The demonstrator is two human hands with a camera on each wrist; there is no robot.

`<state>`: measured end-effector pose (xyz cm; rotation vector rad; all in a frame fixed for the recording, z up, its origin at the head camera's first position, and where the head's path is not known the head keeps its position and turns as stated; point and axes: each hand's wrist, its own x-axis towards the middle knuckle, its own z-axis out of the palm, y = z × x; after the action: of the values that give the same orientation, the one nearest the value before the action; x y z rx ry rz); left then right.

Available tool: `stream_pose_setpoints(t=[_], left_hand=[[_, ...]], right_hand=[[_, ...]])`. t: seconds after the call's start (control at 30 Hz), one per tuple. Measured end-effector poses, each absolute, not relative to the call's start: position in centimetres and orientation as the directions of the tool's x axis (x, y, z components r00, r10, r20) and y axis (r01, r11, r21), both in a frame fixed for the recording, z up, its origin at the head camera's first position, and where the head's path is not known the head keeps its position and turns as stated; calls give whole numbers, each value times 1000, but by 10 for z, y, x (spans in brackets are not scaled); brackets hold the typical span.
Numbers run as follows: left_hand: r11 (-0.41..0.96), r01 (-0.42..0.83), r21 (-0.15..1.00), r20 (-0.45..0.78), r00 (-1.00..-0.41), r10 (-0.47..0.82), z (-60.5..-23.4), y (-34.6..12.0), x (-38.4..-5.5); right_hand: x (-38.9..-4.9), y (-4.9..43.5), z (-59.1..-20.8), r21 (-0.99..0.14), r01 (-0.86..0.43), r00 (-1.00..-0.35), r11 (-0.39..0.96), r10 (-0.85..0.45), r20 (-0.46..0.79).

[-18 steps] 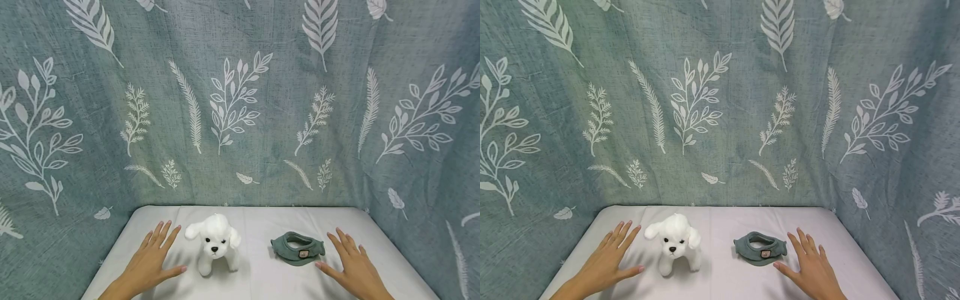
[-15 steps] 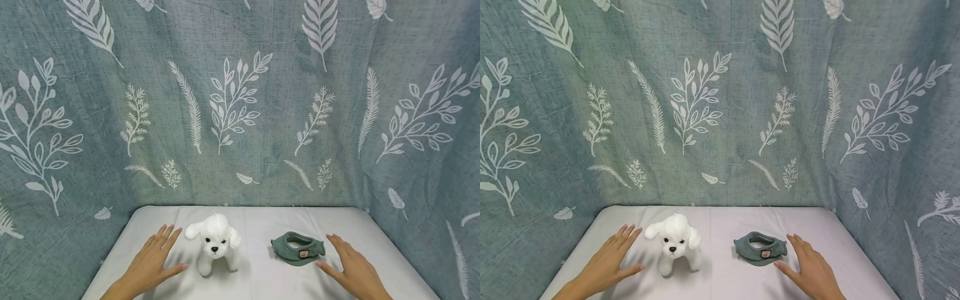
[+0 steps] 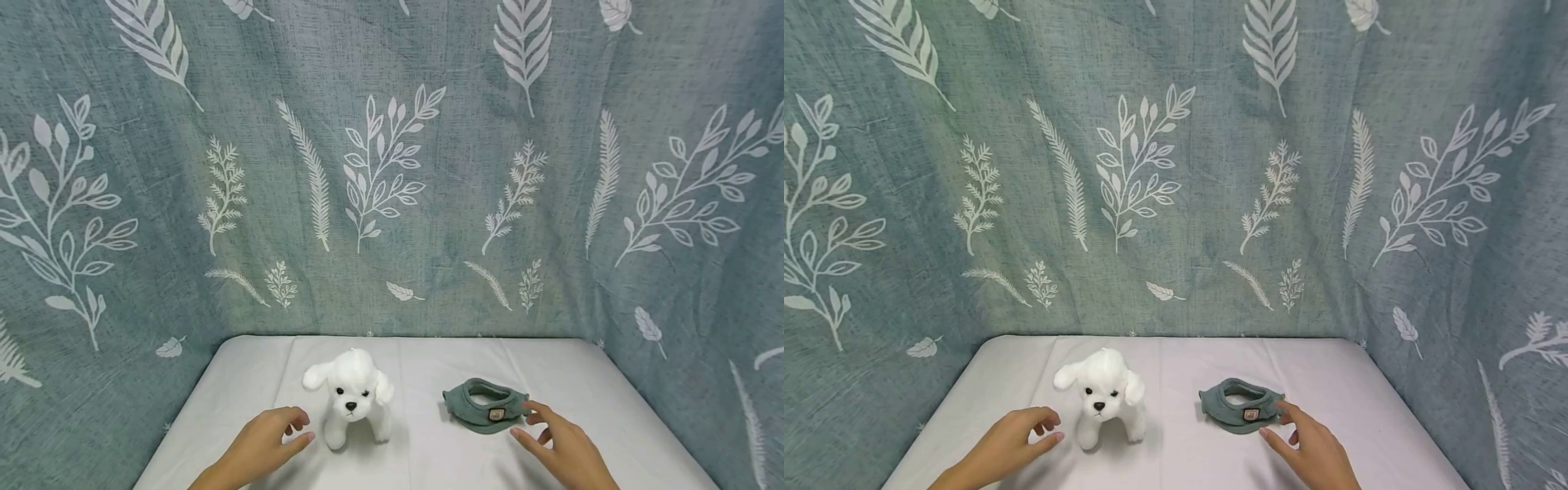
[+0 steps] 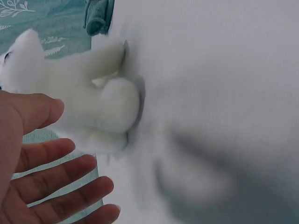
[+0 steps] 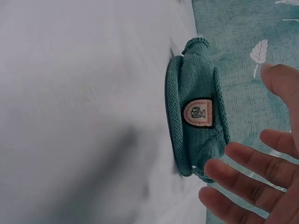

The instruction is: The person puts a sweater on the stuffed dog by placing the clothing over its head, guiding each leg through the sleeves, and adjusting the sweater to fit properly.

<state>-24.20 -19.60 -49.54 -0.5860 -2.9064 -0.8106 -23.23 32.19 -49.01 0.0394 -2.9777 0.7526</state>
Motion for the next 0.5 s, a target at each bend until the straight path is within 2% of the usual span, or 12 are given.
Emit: stream_pose_setpoints(t=[0.17, 0.5], left_hand=[[659, 473, 585, 183, -869, 460, -504, -186, -243], [506, 492, 708, 177, -818, 547, -515, -156, -243]], right_hand=[[-233, 317, -495, -522, -17, -999, 853, 2, 35], [-231, 311, -500, -592, -5, -999, 806, 19, 35]])
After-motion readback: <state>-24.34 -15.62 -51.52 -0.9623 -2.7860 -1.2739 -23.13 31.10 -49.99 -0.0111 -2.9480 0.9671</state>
